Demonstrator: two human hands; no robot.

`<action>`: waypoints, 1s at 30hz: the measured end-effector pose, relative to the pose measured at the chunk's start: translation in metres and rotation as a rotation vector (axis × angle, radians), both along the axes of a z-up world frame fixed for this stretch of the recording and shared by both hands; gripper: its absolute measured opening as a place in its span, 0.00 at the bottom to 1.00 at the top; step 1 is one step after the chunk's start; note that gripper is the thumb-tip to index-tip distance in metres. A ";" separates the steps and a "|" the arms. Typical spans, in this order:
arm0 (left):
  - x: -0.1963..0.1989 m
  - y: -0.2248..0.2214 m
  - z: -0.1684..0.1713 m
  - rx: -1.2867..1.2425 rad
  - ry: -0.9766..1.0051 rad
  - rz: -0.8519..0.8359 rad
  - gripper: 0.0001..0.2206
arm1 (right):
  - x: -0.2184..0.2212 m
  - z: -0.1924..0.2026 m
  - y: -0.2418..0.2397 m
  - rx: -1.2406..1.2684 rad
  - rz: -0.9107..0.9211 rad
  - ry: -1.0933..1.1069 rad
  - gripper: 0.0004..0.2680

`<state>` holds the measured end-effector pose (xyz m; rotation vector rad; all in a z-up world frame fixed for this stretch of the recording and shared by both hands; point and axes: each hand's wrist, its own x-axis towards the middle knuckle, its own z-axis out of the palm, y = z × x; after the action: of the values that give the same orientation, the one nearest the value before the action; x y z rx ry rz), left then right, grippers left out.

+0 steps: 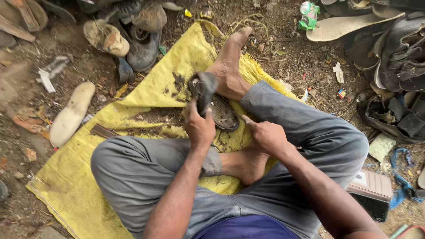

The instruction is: The person uses a knife to scrape old material and adhesive from various discarded shoes and soles while sitting on the ground.

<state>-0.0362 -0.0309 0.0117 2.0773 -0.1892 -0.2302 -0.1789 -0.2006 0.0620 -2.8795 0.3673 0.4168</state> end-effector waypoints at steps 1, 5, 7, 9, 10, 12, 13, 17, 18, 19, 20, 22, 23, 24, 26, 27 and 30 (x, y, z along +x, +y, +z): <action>-0.007 -0.001 -0.004 0.001 0.007 0.004 0.24 | -0.005 -0.001 -0.002 0.001 0.004 0.007 0.25; -0.027 0.003 -0.011 0.062 -0.341 -0.131 0.29 | -0.018 -0.024 -0.024 0.311 -0.046 -0.041 0.20; -0.030 0.003 -0.009 0.075 -0.371 -0.189 0.29 | -0.019 -0.039 -0.037 0.477 0.009 -0.242 0.17; -0.029 0.004 -0.009 0.109 -0.333 -0.244 0.29 | -0.014 -0.044 -0.049 0.799 -0.245 0.027 0.17; -0.028 0.004 -0.010 0.107 -0.335 -0.250 0.29 | -0.014 -0.044 -0.044 0.798 -0.251 0.023 0.17; -0.028 0.003 -0.013 0.112 -0.323 -0.240 0.30 | -0.009 -0.042 -0.020 1.208 -0.572 0.088 0.16; -0.028 0.002 -0.013 0.114 -0.325 -0.238 0.30 | -0.004 -0.038 -0.010 1.209 -0.568 0.089 0.16; -0.025 0.009 -0.008 0.094 -0.285 -0.263 0.31 | 0.008 -0.012 0.011 1.331 -0.918 0.119 0.18; -0.022 0.009 -0.004 0.081 -0.287 -0.292 0.32 | 0.010 -0.008 0.010 1.401 -1.004 0.138 0.19; -0.021 0.009 -0.001 0.081 -0.292 -0.294 0.32 | 0.011 -0.005 0.008 1.404 -1.003 0.133 0.19; -0.020 0.011 0.003 0.192 -0.310 -0.372 0.39 | 0.010 -0.004 0.004 1.499 -1.031 0.154 0.19; -0.017 0.008 0.007 0.306 -0.335 -0.445 0.45 | 0.009 -0.001 -0.004 1.600 -1.049 0.171 0.19; -0.016 0.006 0.007 0.347 -0.398 -0.465 0.43 | 0.007 0.000 -0.008 1.677 -1.015 0.153 0.20; -0.015 0.005 0.005 0.389 -0.460 -0.485 0.40 | 0.007 0.001 -0.010 1.754 -0.980 0.134 0.20; -0.003 0.004 0.000 0.362 -0.479 -0.493 0.41 | 0.006 0.005 -0.013 1.771 -0.984 0.122 0.20; 0.001 0.004 -0.003 0.329 -0.489 -0.512 0.42 | 0.005 0.007 -0.014 1.784 -1.004 0.107 0.19; 0.003 0.001 -0.009 0.309 -0.469 -0.488 0.50 | 0.010 -0.006 -0.010 1.743 -0.955 0.136 0.20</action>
<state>-0.0327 -0.0300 0.0029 2.3371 -1.0051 -0.0599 -0.1691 -0.2102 0.0565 -0.8416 0.7717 0.3880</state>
